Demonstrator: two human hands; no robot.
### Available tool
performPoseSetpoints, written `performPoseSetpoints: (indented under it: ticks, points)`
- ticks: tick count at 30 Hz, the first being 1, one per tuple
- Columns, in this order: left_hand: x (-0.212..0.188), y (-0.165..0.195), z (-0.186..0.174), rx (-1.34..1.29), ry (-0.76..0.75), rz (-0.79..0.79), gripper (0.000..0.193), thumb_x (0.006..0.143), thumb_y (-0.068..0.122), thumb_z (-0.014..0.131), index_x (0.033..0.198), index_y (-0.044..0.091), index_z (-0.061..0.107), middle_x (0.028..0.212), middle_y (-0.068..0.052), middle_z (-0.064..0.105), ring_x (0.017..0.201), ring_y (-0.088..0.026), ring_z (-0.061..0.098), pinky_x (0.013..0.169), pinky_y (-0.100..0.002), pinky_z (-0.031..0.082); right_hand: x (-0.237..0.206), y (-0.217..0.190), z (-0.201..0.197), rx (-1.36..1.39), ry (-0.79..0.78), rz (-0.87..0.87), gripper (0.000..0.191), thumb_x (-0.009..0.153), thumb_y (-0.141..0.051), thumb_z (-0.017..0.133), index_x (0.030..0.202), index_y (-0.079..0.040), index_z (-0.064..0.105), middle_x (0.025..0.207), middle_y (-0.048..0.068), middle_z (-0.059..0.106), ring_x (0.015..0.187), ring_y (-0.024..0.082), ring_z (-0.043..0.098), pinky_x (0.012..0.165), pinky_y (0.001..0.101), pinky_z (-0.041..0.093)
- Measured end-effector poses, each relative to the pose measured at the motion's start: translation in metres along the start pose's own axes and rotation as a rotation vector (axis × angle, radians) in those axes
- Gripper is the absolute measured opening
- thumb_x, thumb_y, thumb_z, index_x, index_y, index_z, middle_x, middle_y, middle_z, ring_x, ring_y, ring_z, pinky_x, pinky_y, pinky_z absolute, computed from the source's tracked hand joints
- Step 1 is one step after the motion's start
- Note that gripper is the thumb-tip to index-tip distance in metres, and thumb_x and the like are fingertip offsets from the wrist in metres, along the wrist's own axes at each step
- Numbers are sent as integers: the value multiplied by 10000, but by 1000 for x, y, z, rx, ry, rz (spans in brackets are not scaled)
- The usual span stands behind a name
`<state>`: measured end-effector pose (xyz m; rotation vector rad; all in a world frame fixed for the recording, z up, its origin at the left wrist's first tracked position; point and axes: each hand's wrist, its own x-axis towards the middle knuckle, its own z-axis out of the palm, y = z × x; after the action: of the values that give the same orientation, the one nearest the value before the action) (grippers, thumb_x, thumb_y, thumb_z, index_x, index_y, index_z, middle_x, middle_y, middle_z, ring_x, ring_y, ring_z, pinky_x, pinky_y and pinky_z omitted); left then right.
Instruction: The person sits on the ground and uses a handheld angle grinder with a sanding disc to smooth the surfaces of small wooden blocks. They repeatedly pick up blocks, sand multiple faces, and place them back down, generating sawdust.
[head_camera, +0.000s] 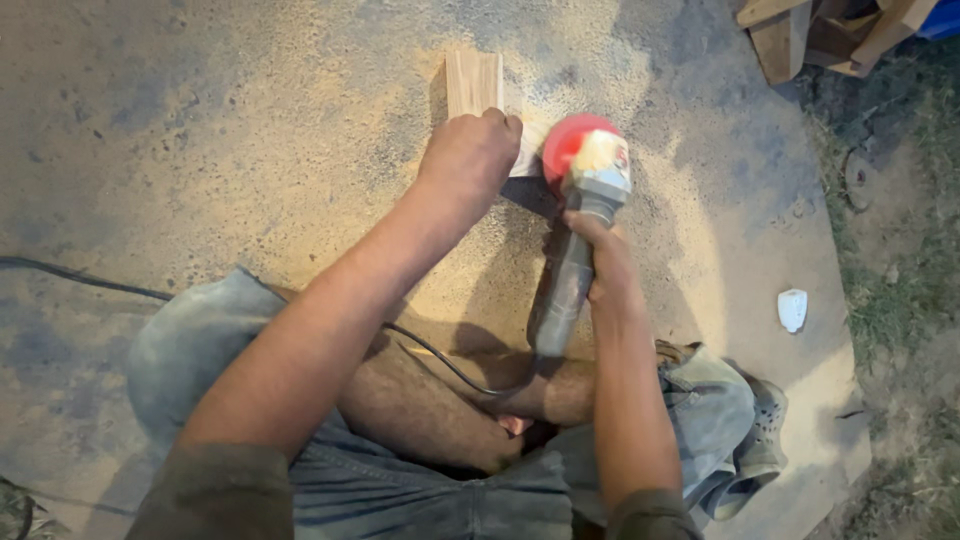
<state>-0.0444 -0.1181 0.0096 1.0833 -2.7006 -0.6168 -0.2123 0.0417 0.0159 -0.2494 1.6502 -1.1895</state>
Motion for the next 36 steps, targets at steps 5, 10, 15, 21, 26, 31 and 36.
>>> performPoseSetpoints:
  ticks: [5, 10, 15, 21, 26, 31, 36]
  points:
    - [2, 0, 2, 7, -35, -13, 206, 842, 47, 645, 1042, -1, 659, 936, -190, 700, 785, -344, 738, 657, -442, 613, 29, -1, 14, -23, -93, 52, 343, 816, -72, 712, 1137, 13, 626, 850, 119, 688, 674, 243, 700, 636, 376, 629]
    - [3, 0, 5, 21, -28, -12, 202, 882, 65, 659, 1066, -15, 645, 957, -190, 698, 782, -337, 742, 641, -427, 620, 30, 11, 11, 16, -137, 72, 330, 813, -59, 718, 1122, 10, 626, 863, 120, 690, 678, 249, 704, 628, 385, 630]
    - [1, -1, -1, 9, -50, -4, 249, 837, 86, 677, 1069, 1, 642, 947, -184, 695, 778, -337, 741, 638, -431, 618, 19, 19, 3, 11, -101, 87, 334, 824, -73, 693, 1138, 29, 638, 877, 141, 705, 691, 258, 716, 631, 387, 632]
    - [-2, -2, -4, -31, 51, 17, 191, 862, 76, 668, 1044, 20, 662, 920, -165, 707, 786, -347, 741, 642, -449, 611, 13, 29, -11, 58, -133, 83, 341, 854, -85, 683, 1173, 24, 633, 912, 155, 717, 737, 258, 719, 678, 389, 626]
    - [-3, -2, -3, 5, 46, 35, 174, 865, 71, 656, 1030, 14, 662, 901, -172, 703, 756, -343, 740, 631, -448, 607, 10, 32, -23, 99, -74, 97, 357, 840, -87, 695, 1175, 19, 634, 905, 150, 723, 725, 266, 718, 676, 395, 628]
    - [0, -1, -7, 10, 4, 11, 189, 853, 54, 657, 1035, 4, 659, 908, -185, 697, 764, -351, 737, 629, -456, 607, 7, 30, -28, 116, -40, 87, 375, 829, -98, 714, 1178, 11, 634, 900, 142, 720, 727, 268, 719, 682, 399, 636]
    - [0, 1, -11, 26, -41, 17, 229, 839, 26, 665, 1063, -19, 654, 933, -198, 697, 782, -354, 739, 646, -466, 612, -1, 15, -32, 65, 188, 187, 362, 811, -170, 703, 1138, -28, 639, 803, 145, 703, 648, 273, 697, 579, 418, 601]
